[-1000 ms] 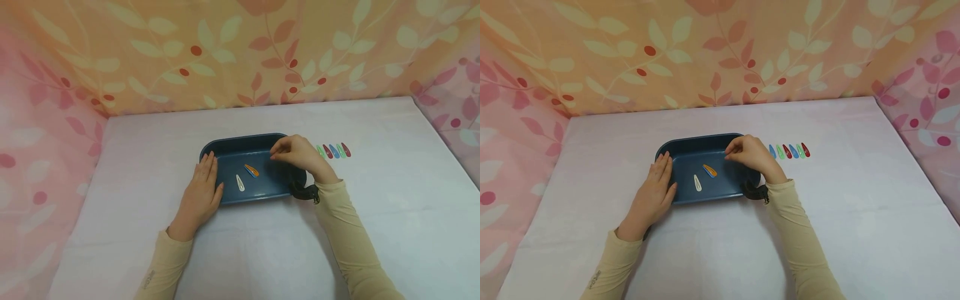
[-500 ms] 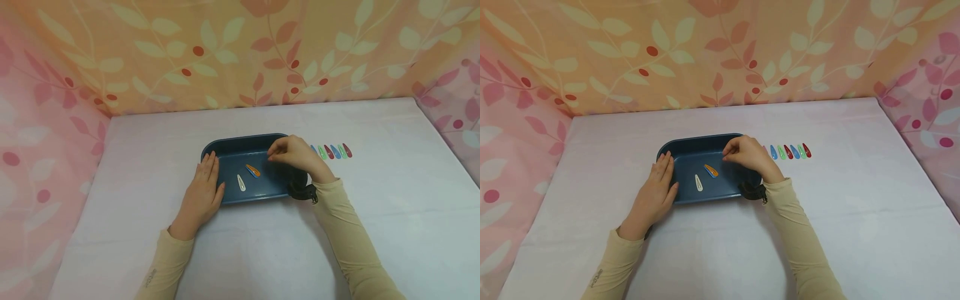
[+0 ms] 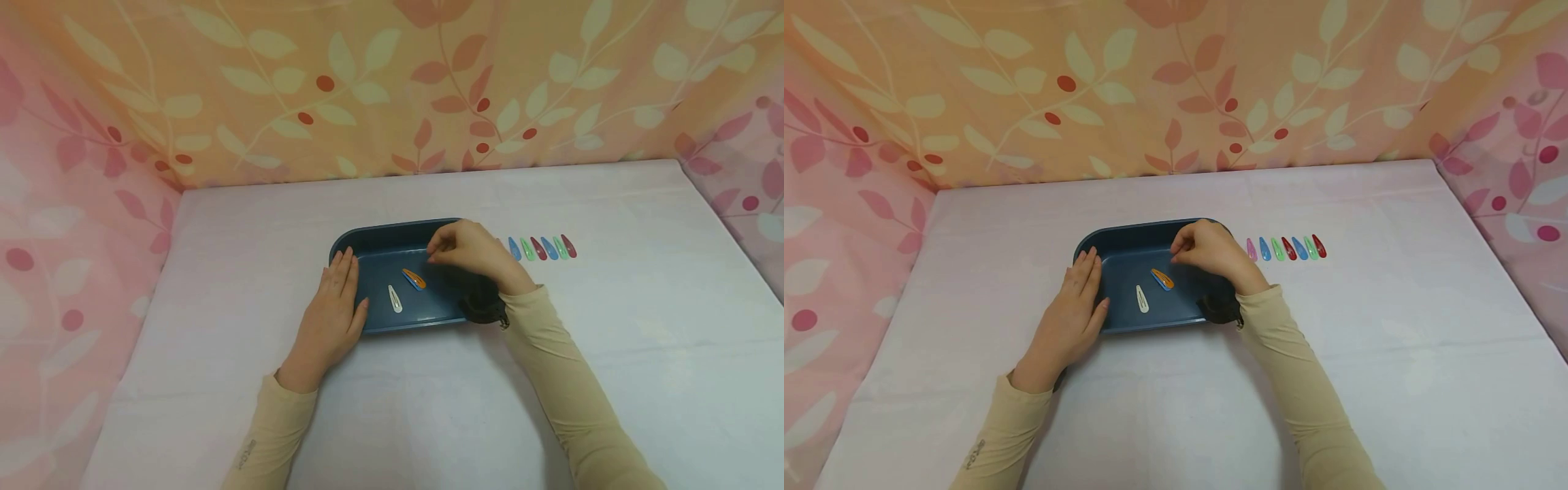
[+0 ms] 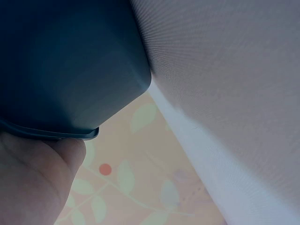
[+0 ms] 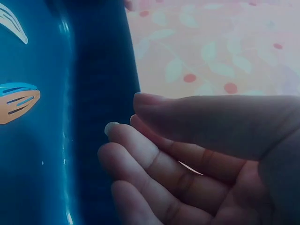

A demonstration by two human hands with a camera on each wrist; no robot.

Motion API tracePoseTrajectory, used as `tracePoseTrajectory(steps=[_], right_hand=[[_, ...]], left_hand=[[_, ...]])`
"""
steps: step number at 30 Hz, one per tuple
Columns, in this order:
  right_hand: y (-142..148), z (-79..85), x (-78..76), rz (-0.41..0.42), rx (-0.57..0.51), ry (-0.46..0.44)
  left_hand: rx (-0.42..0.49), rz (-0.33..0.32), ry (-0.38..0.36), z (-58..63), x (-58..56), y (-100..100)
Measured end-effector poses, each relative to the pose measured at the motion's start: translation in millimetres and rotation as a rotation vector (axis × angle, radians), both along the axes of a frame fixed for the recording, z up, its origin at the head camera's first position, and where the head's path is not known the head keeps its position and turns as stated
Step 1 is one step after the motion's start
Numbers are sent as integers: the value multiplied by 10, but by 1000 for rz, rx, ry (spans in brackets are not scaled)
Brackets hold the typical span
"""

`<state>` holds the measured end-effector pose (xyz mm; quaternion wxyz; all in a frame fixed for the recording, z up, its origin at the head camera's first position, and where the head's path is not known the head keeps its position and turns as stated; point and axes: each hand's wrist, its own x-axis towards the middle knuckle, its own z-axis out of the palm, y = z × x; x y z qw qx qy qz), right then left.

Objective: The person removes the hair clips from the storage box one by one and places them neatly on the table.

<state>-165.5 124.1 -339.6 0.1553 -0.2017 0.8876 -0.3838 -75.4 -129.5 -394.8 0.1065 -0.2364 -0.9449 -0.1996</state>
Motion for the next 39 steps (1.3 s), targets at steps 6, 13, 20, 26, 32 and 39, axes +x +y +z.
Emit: tracePoseTrajectory(steps=[6,13,20,26,32,39], right_hand=[[-71,-1,-24,29,20,9],[-154,-38,-90,37,66,9],[-234,-78,-146,79,120,-24],[-281,-147,-170,101,196,-51],[-316,-198,-182,105,275,-79],[-344,-250,-199,125,301,-72]], left_hand=[[7,1,-7,2,0,-2],[9,-2,-1,-8,-1,-6],[20,-10,13,-19,-3,-7],[14,-10,7,-7,-2,-6],[12,-15,8,-2,0,-4],[15,-10,7,-4,2,-8]])
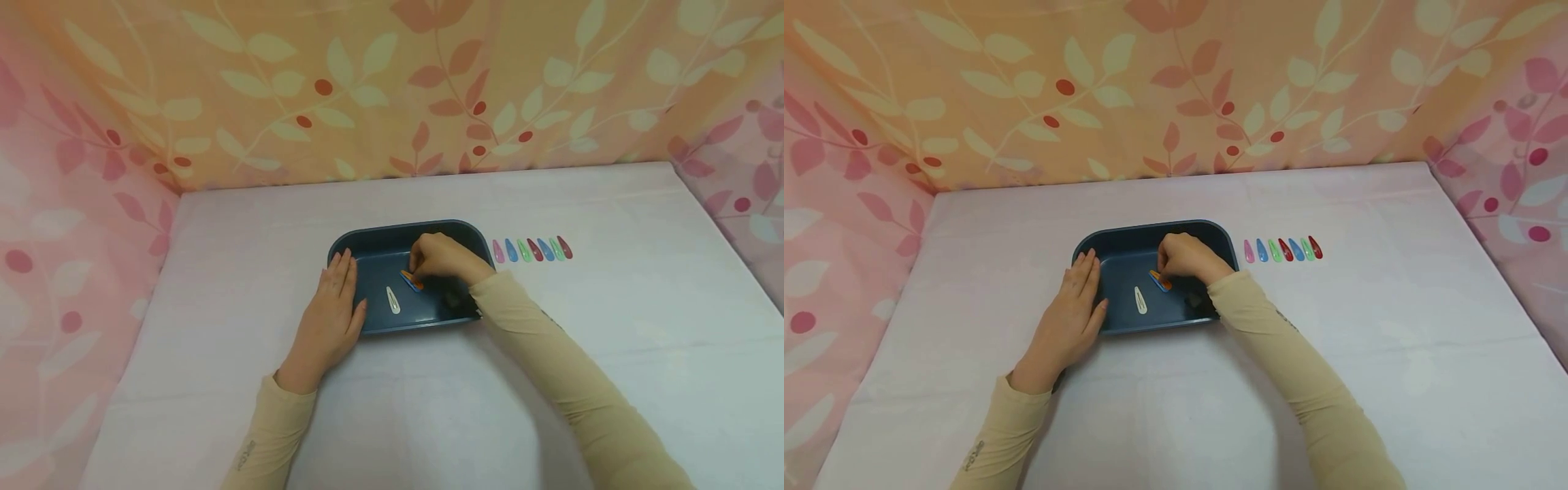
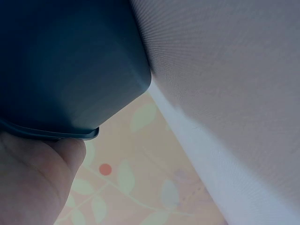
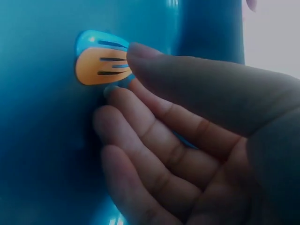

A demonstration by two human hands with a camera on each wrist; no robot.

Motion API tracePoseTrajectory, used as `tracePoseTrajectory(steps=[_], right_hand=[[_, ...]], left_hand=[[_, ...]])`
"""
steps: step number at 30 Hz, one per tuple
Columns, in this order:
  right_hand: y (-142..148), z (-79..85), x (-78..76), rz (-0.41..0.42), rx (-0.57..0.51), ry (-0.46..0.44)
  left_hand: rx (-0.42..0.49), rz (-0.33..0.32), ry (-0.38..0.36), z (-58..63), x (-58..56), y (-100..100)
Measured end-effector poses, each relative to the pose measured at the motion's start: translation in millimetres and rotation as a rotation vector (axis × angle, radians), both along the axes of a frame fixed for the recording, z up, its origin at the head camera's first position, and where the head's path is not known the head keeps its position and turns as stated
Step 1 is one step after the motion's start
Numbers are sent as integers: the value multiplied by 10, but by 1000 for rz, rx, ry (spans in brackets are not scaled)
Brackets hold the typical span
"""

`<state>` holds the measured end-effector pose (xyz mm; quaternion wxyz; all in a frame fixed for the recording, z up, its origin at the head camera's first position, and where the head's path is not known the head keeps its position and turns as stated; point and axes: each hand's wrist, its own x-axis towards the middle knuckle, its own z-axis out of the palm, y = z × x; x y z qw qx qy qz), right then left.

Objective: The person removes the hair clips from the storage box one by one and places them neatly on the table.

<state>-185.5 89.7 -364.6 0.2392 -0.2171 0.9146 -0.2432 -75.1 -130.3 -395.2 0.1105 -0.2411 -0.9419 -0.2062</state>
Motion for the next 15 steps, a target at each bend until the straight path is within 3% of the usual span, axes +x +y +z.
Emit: tracePoseTrajectory(steps=[15], right_hand=[[-26,-43,3,17,21,5]], left_hand=[[-4,2,-15,8,1,7]])
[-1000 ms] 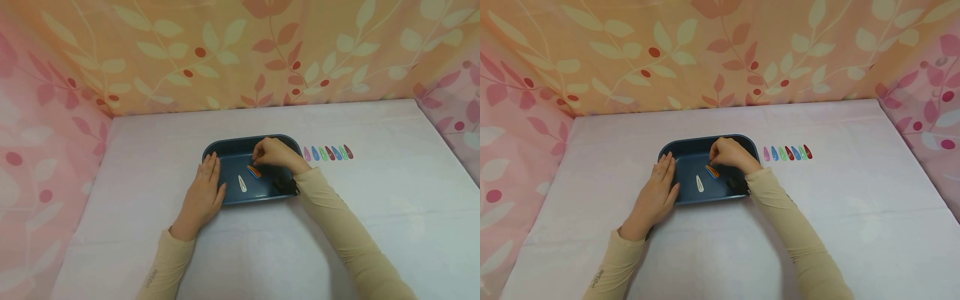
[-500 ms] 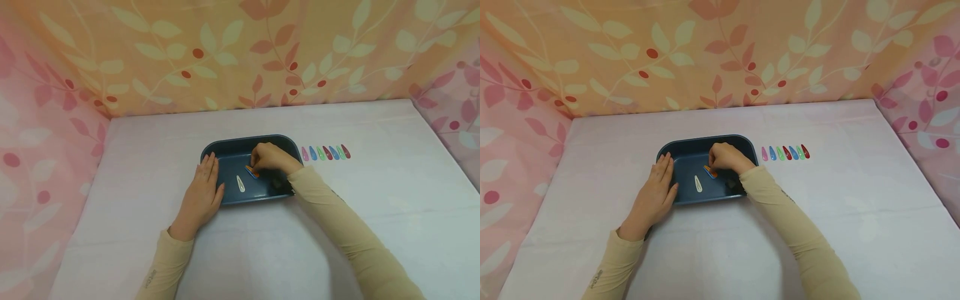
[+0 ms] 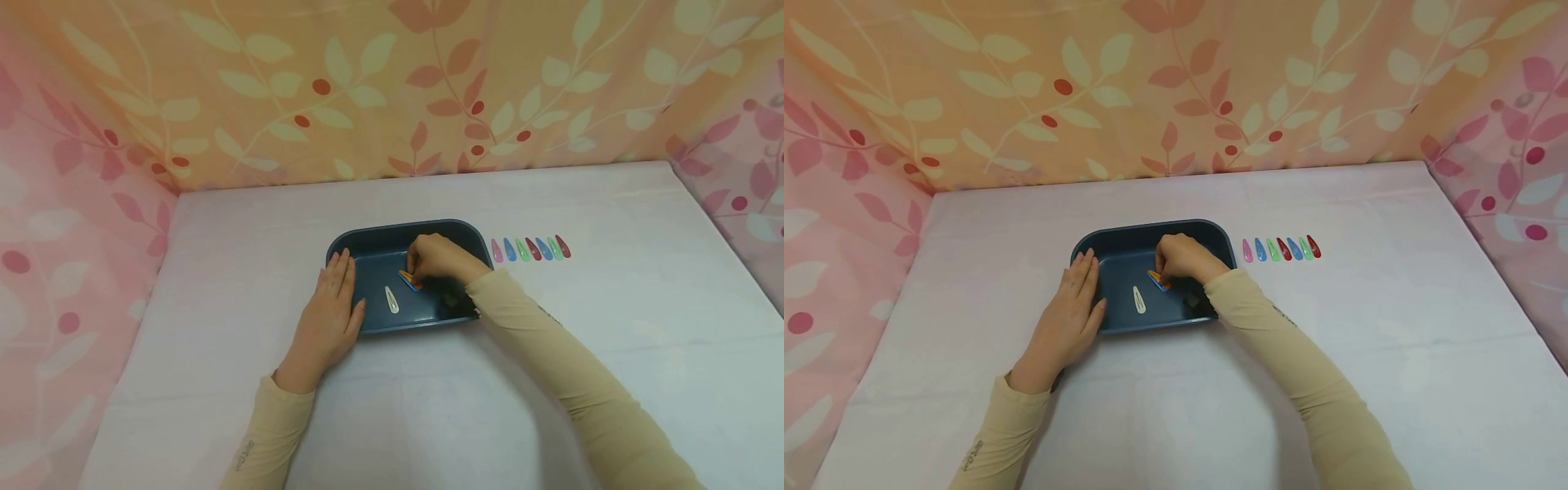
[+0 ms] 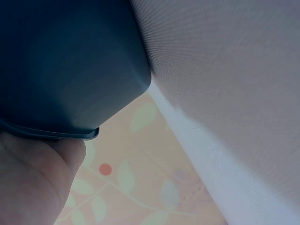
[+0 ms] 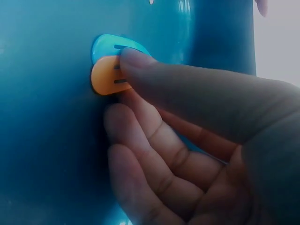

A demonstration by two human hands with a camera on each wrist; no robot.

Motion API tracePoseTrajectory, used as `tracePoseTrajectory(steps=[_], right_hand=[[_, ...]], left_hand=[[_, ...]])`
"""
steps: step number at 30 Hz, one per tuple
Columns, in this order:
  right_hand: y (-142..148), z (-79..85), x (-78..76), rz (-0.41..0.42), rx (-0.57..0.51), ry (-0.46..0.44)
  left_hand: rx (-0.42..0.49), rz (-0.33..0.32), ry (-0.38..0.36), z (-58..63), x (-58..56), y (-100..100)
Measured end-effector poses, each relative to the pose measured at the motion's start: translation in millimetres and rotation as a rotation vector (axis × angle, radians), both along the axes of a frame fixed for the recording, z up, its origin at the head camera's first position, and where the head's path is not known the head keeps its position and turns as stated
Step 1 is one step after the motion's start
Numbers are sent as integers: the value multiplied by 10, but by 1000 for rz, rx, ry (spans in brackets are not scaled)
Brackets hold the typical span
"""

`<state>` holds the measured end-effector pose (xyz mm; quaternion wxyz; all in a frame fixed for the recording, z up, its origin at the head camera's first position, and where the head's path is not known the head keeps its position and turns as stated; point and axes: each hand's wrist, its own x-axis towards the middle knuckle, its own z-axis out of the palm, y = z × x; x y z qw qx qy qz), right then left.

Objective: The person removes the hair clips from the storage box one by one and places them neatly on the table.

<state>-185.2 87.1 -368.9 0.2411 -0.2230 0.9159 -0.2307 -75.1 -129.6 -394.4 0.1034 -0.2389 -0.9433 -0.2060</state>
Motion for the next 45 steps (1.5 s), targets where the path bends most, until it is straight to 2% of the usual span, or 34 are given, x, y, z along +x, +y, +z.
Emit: tracePoseTrajectory(steps=[9,17,24,32,45], right_hand=[[0,-23,-17,-14,23,9],[15,-19,-4,-3,15,-17],[25,-21,-3,9,-67,-77],[39,10,1,-24,-152,-160],[87,89,0,-59,-224,-170]], left_hand=[[-15,4,-6,-7,-7,-10],[-4,-2,12,-16,-4,-12],[-9,2,10,-20,-3,-17],[-8,3,12,-16,1,-14],[-11,7,13,0,11,3]])
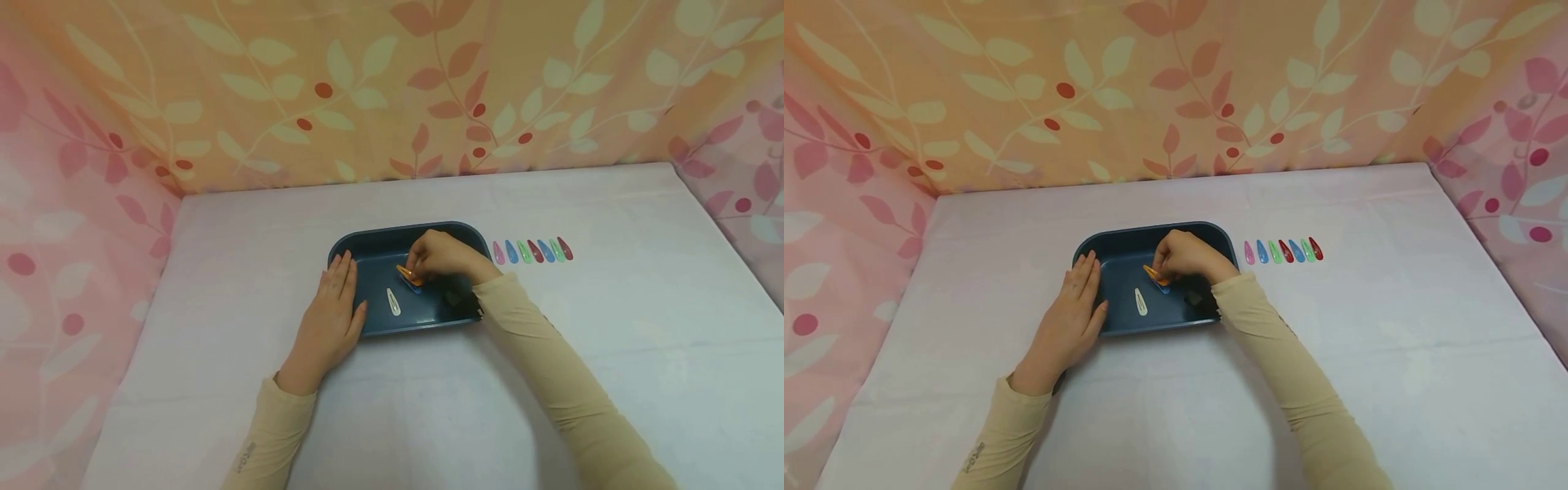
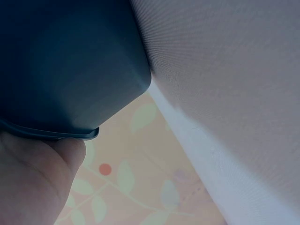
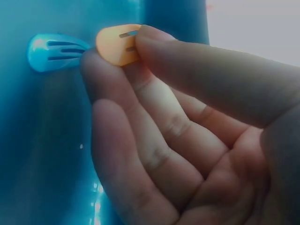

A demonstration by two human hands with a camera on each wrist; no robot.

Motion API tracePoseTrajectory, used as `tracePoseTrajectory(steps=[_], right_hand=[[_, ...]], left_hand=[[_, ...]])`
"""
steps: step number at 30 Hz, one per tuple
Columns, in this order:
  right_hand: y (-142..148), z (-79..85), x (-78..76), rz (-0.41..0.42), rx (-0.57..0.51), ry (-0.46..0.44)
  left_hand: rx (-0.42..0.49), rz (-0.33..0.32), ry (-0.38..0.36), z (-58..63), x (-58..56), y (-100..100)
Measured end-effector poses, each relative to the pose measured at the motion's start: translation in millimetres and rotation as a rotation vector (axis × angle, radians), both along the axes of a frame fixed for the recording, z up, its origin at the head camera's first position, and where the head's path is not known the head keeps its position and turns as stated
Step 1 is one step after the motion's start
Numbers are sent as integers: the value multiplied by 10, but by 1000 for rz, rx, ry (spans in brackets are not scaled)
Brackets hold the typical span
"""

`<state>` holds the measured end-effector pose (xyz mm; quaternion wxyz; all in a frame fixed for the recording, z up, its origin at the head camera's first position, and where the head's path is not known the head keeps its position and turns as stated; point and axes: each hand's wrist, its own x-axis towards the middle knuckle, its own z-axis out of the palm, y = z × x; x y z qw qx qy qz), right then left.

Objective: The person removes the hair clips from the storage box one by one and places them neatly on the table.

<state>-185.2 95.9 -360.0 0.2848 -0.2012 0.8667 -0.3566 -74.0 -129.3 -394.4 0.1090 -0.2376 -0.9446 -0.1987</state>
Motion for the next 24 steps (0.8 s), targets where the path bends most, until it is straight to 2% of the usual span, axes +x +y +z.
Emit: tracePoseTrajectory(steps=[8,24], right_hand=[[38,-25,-17,-23,-39,37],[143,50,52,-47,-211,51]], left_hand=[[-4,2,-3,7,4,1],[7,2,1,-10,-6,-2]])
